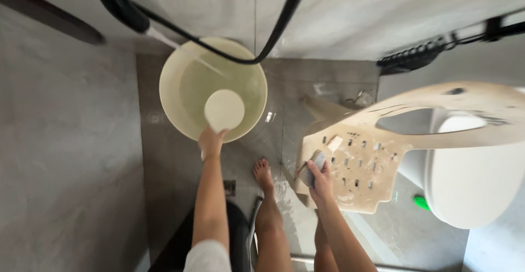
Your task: The person scrubs a black circular lid with a soapy sponge, rinses it with a handheld shower head, and then scrubs the bathroom floor with the same sponge. The person uses a bucket of water and a handheld shower head to clean the lid and floor.
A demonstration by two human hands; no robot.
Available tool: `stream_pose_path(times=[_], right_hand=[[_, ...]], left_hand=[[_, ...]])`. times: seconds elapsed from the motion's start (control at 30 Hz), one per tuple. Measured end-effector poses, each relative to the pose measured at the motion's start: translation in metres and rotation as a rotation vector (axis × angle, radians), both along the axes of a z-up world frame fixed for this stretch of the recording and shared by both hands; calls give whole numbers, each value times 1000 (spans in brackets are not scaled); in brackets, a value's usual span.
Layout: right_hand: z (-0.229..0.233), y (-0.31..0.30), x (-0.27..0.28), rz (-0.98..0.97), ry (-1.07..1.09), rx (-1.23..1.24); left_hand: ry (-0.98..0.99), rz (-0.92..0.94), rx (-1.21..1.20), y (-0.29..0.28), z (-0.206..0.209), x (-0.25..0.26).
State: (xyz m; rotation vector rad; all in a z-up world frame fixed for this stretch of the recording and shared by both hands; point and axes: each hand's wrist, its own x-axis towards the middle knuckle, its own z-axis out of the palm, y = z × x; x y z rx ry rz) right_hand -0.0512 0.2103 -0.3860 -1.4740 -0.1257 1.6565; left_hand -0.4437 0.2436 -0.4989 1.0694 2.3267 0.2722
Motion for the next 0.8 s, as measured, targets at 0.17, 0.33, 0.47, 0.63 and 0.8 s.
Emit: stream_pose_path(times=[0.17,0.33,0.47,0.63,0.8], right_hand=[[32,27,7,37,155,-43],[51,43,20,134,209,-37],[64,41,45,97,389,101],[65,34,101,-53,639,81],[68,28,147,-210,340,64]], left_hand=[[-131,179,-20,-21,143,22],[-191,38,13,-37,269,76],[-200,-93,32,-44,345,140],[-176,-276,109,-44,391,238],[-65,-458,204,-35,414,328]])
